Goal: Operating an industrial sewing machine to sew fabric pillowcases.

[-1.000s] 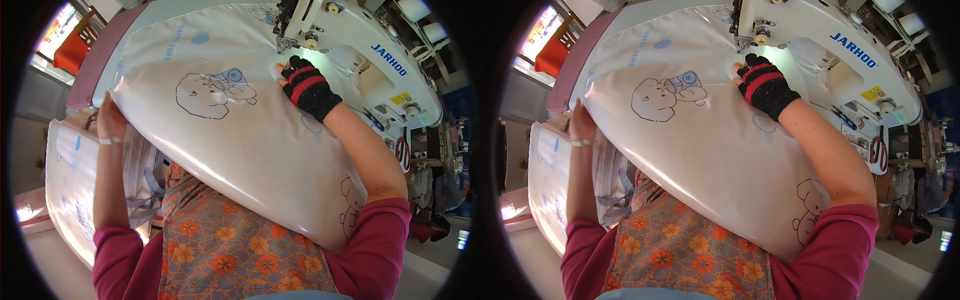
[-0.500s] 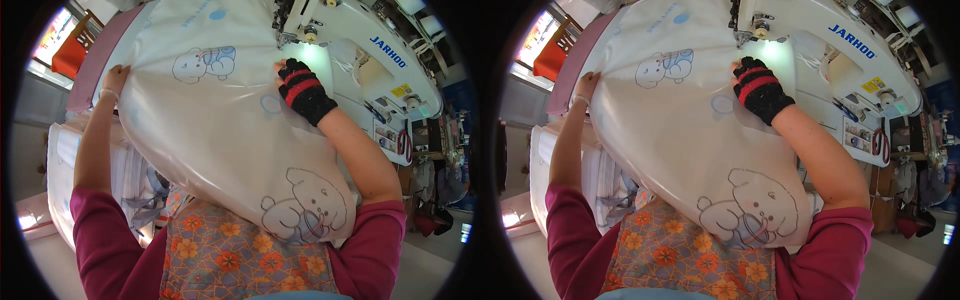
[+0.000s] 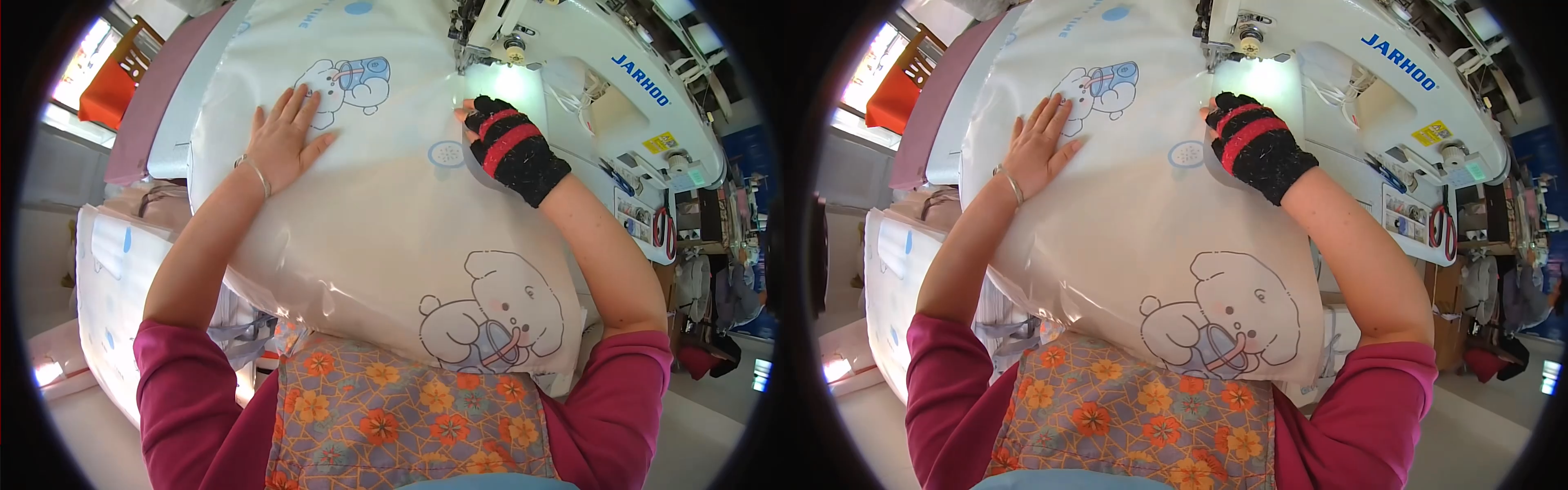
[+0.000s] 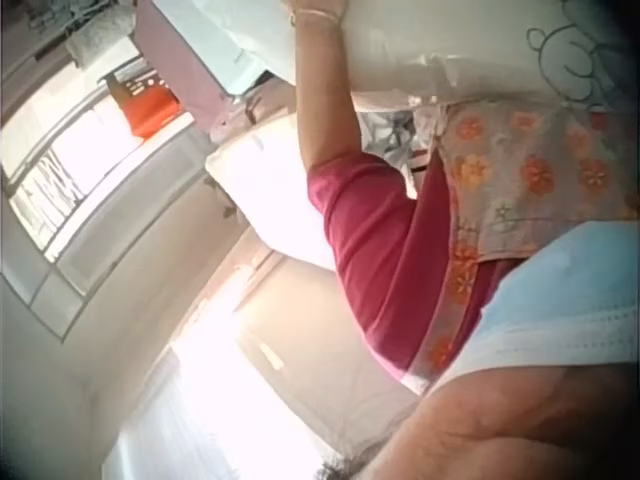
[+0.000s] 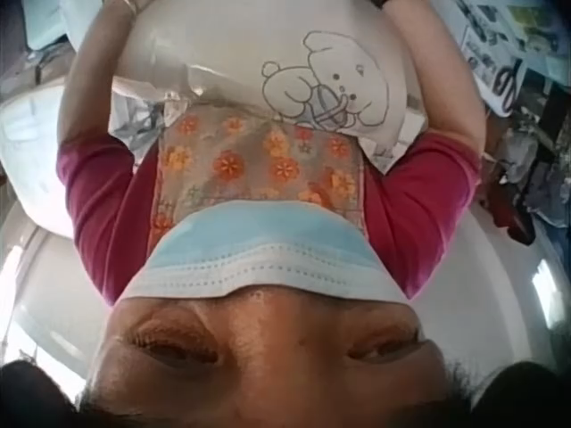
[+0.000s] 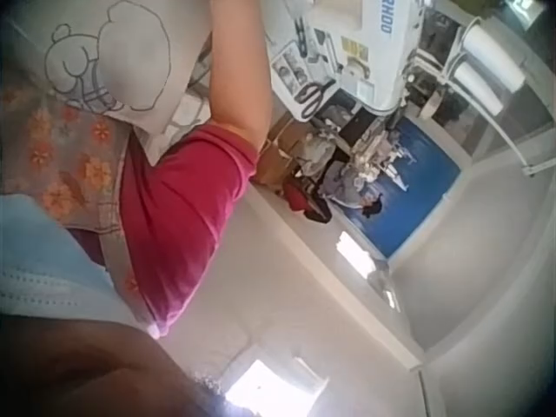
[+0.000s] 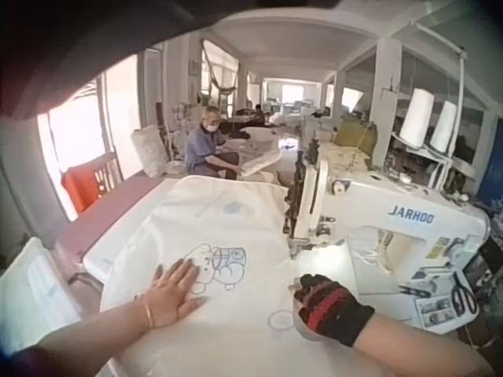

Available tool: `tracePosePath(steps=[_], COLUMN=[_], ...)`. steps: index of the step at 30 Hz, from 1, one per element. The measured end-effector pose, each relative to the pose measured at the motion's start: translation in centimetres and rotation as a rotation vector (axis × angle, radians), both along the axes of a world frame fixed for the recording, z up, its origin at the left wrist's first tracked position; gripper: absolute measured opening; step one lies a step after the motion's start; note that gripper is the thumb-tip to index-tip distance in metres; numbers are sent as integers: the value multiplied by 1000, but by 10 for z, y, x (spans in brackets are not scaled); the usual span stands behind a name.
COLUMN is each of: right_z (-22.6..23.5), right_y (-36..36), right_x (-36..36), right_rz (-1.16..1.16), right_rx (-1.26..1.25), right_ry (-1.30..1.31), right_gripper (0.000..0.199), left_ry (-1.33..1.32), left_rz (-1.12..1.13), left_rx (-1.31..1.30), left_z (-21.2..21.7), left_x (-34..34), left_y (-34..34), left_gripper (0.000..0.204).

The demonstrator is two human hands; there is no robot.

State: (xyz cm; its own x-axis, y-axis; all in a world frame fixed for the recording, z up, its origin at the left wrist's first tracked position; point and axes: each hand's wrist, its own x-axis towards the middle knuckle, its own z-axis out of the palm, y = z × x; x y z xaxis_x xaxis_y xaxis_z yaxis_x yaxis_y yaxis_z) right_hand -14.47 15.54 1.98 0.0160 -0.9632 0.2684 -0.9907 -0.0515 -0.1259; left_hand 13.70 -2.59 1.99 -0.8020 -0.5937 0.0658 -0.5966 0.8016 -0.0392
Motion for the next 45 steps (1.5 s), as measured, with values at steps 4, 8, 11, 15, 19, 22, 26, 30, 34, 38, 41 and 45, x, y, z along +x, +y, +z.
tracePosePath(steps=[4, 8, 11, 15, 19, 22, 26, 30, 34, 38, 41, 45], right_z=[-3, -9, -10, -8, -17, -12, -18, -1, 13, 11, 10, 6], right_y=[-12, -23, -13, 14, 33, 32, 43, 41, 40, 42, 37, 26], right_x=[-8, -20, -37, -86, -119, -100, -93, -64, -1, 3, -2, -5], right_rz=[5, -72, 16, -326, -567, -481, -331, -398, 64, 81, 145, 131], right_rx=[-7, -6, -94, -141, 112, -8, -165, -170, -115, 7, -40, -61], right_ry=[-13, 43, 18, 164, -410, -423, -162, 309, 33, -44, -90, -43], right_gripper=[28, 26, 26, 38, 48, 47, 44, 39, 29, 30, 36, 40], left_ry=[1, 23, -21, -531, 128, 182, 137, 109, 103, 94, 115, 129], left_rz=[20, 35, 41, -227, -300, -258, -286, -276, -272, -277, -300, -350], left_rx=[-8, -29, -10, 130, 152, 22, 52, 31, 8, 1, -15, 12], left_z=[-3, -3, 12, 44, 6, -14, -9, -9, -8, -10, -12, -6], left_x=[-12, -24, -37, -90, -126, -128, -127, -124, -121, -131, -136, -145], left_y=[-10, -20, -30, -12, 64, 80, 81, 82, 79, 70, 57, 31], left_gripper=[71, 67, 59, 47, 57, 66, 72, 75, 76, 75, 74, 73])
